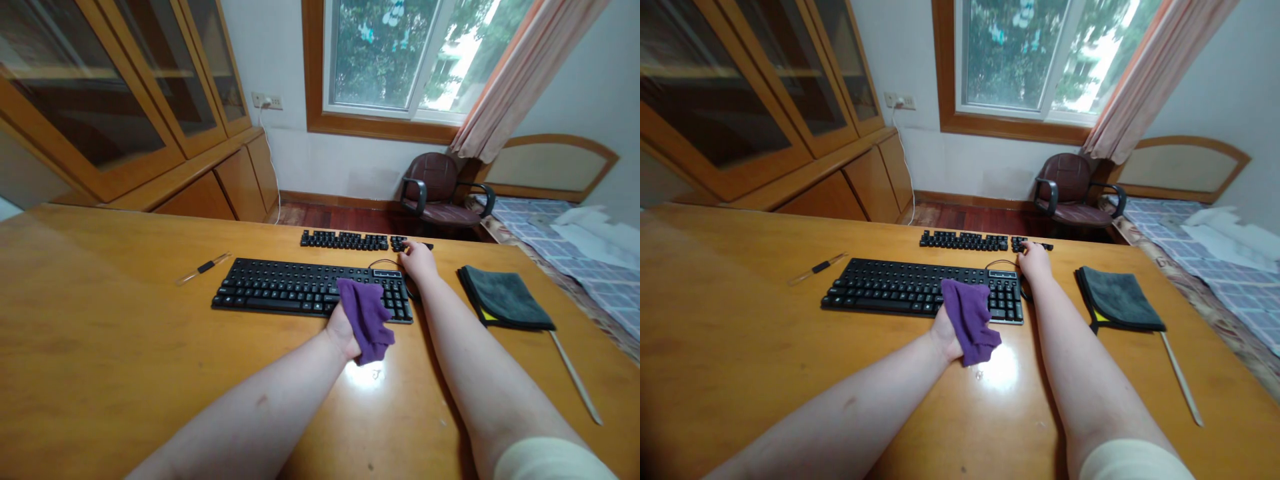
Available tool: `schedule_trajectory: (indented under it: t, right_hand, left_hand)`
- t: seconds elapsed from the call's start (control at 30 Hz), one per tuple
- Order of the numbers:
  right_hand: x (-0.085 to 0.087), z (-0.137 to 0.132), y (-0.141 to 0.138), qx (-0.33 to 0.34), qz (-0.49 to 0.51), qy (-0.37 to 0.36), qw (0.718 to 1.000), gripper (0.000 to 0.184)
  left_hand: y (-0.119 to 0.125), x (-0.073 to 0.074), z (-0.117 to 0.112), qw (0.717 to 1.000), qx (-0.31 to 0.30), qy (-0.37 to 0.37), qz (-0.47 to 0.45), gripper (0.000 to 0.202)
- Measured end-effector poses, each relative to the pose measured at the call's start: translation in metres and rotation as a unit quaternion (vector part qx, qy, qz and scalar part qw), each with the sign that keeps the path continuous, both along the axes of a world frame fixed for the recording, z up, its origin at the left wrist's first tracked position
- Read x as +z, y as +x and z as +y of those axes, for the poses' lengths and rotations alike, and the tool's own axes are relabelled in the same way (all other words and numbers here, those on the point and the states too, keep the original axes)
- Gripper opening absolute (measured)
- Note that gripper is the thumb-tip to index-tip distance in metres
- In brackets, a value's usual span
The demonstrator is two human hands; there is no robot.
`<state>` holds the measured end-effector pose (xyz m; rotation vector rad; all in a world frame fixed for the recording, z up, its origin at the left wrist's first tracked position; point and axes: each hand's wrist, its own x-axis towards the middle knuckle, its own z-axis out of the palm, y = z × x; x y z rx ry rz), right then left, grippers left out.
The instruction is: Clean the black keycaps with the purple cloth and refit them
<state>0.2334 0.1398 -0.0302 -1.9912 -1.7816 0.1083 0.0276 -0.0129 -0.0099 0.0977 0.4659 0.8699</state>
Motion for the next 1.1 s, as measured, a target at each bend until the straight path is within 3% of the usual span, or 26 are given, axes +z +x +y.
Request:
schedule_trajectory:
  t: [0.2, 0.4, 0.47, 0.5, 0.67, 0.73, 0.8, 0.9, 1.0, 1.1]
  right_hand:
    - [0.001, 0.001, 0.000, 0.001, -0.009, -0.004, 1.000, 0.032]
    - [0.006, -0.007, -0.004, -0.022, -0.010, 0.006, 1.000, 0.027]
    - [0.019, -0.016, -0.007, -0.024, -0.008, 0.032, 0.999, 0.027]
    - [0.030, -0.022, -0.010, -0.008, 0.001, 0.082, 0.997, 0.025]
    - [0.102, -0.078, -0.041, 0.165, 0.115, 0.263, 0.944, 0.022]
    - [0.116, -0.105, -0.058, 0.206, 0.146, 0.292, 0.922, 0.021]
    - [0.112, -0.130, -0.072, 0.244, 0.136, 0.284, 0.917, 0.017]
    - [0.086, -0.152, -0.079, 0.289, 0.118, 0.255, 0.915, 0.018]
    - [0.060, -0.157, -0.075, 0.296, 0.091, 0.267, 0.912, 0.020]
    - [0.049, -0.151, -0.069, 0.319, 0.070, 0.257, 0.910, 0.020]
  left_hand:
    - [0.000, 0.001, 0.001, 0.999, -0.002, 0.038, -0.019, 0.038]
    - [0.003, 0.004, 0.001, 1.000, -0.002, 0.010, 0.014, 0.029]
    - [0.004, 0.005, 0.001, 1.000, 0.004, 0.008, 0.019, 0.031]
    - [0.004, 0.006, 0.001, 1.000, 0.009, 0.010, 0.018, 0.031]
    - [0.005, 0.007, 0.002, 0.999, 0.038, 0.020, -0.013, 0.027]
    - [0.005, 0.008, 0.003, 0.999, 0.042, 0.021, -0.022, 0.025]
    - [0.005, 0.010, 0.003, 0.999, 0.024, 0.025, -0.027, 0.025]
    - [0.007, 0.011, 0.001, 0.999, -0.003, 0.032, -0.043, 0.027]
    - [0.010, 0.013, -0.003, 0.998, -0.018, 0.027, -0.057, 0.028]
    - [0.011, 0.013, -0.004, 0.999, -0.012, 0.025, -0.043, 0.029]
